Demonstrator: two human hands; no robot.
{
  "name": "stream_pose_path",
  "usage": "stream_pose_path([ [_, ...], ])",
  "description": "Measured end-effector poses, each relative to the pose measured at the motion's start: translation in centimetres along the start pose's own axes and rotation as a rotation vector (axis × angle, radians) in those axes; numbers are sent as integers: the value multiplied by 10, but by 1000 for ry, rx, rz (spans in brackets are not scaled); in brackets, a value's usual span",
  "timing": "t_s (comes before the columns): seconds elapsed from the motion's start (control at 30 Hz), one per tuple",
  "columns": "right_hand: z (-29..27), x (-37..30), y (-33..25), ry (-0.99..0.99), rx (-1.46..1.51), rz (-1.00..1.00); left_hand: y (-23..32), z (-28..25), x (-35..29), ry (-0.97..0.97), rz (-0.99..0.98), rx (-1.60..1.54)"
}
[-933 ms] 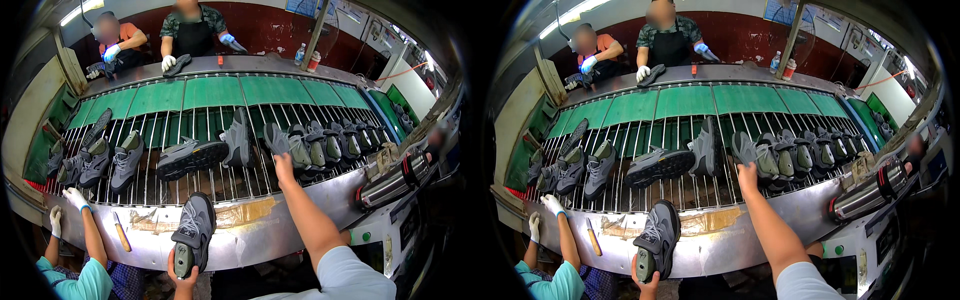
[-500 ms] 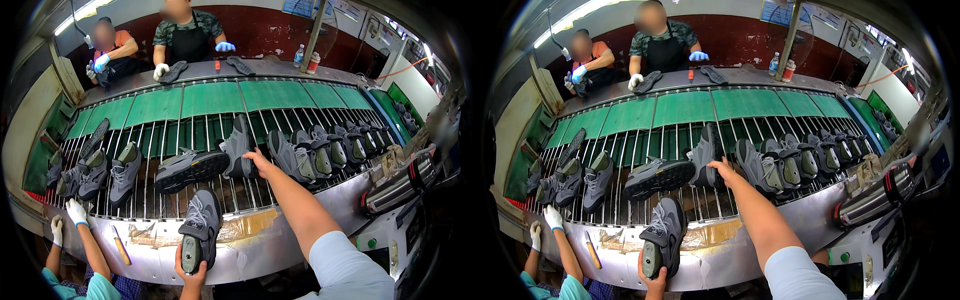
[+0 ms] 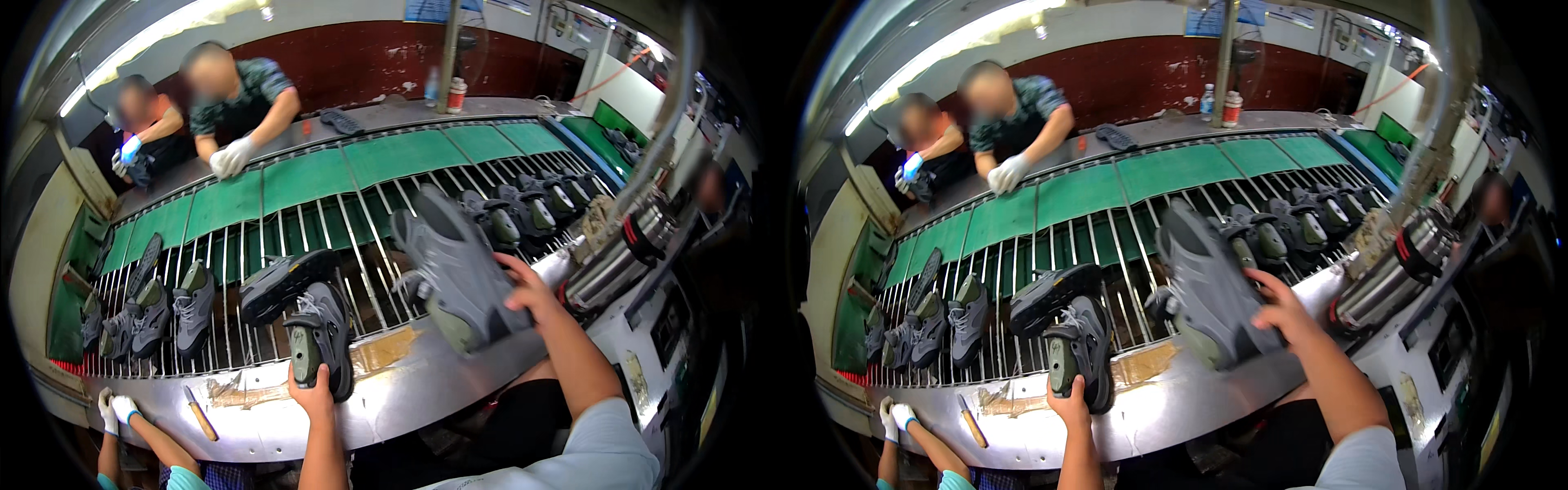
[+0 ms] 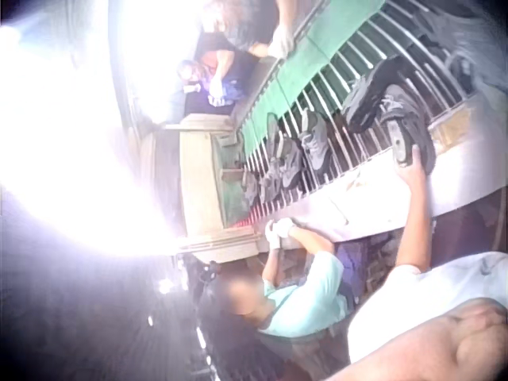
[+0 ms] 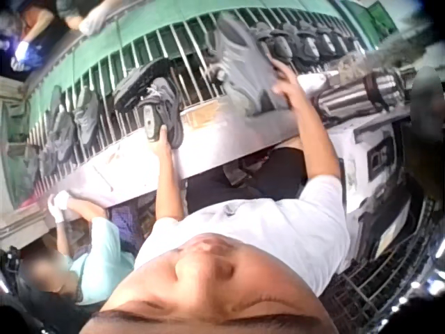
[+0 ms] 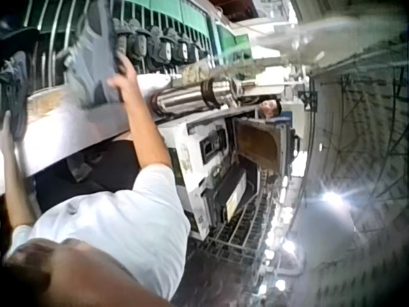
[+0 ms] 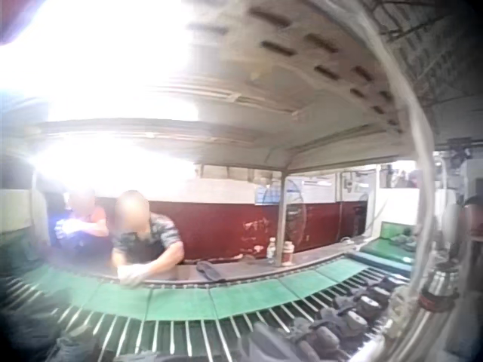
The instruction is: The person takes shoes from a conveyor belt, places them into a machine to press the soles, operates the machine using buttons, and places the shoes back onto the belt.
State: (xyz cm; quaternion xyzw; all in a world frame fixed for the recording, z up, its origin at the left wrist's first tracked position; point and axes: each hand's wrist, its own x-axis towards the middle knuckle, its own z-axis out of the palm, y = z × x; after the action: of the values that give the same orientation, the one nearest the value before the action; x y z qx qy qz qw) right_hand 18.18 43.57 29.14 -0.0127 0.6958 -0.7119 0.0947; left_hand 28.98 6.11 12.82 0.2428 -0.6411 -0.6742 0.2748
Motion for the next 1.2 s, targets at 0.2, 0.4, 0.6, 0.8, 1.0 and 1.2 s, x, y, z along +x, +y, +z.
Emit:
stream_pose_path([
  [0.2,-96,-241,-32,495,-53,-192,-4,83,20,0,154,141],
  [0.4,-152,-397,-44,1097,-281,-103,-28,185,30,186,326,331],
  [0.6,-230,-421,-62,1564,-294,-121,-72,218,54,95,467,375],
  [0.8,-368,-395,-55,1747,-475,186,-65,185,33,-83,492,532],
  [1.0,-417,-320,-59,1795,-676,542,-70,118,-69,-463,221,389],
  [1.2,-399,-271,-41,1587,-731,893,-68,114,-70,-514,162,264],
])
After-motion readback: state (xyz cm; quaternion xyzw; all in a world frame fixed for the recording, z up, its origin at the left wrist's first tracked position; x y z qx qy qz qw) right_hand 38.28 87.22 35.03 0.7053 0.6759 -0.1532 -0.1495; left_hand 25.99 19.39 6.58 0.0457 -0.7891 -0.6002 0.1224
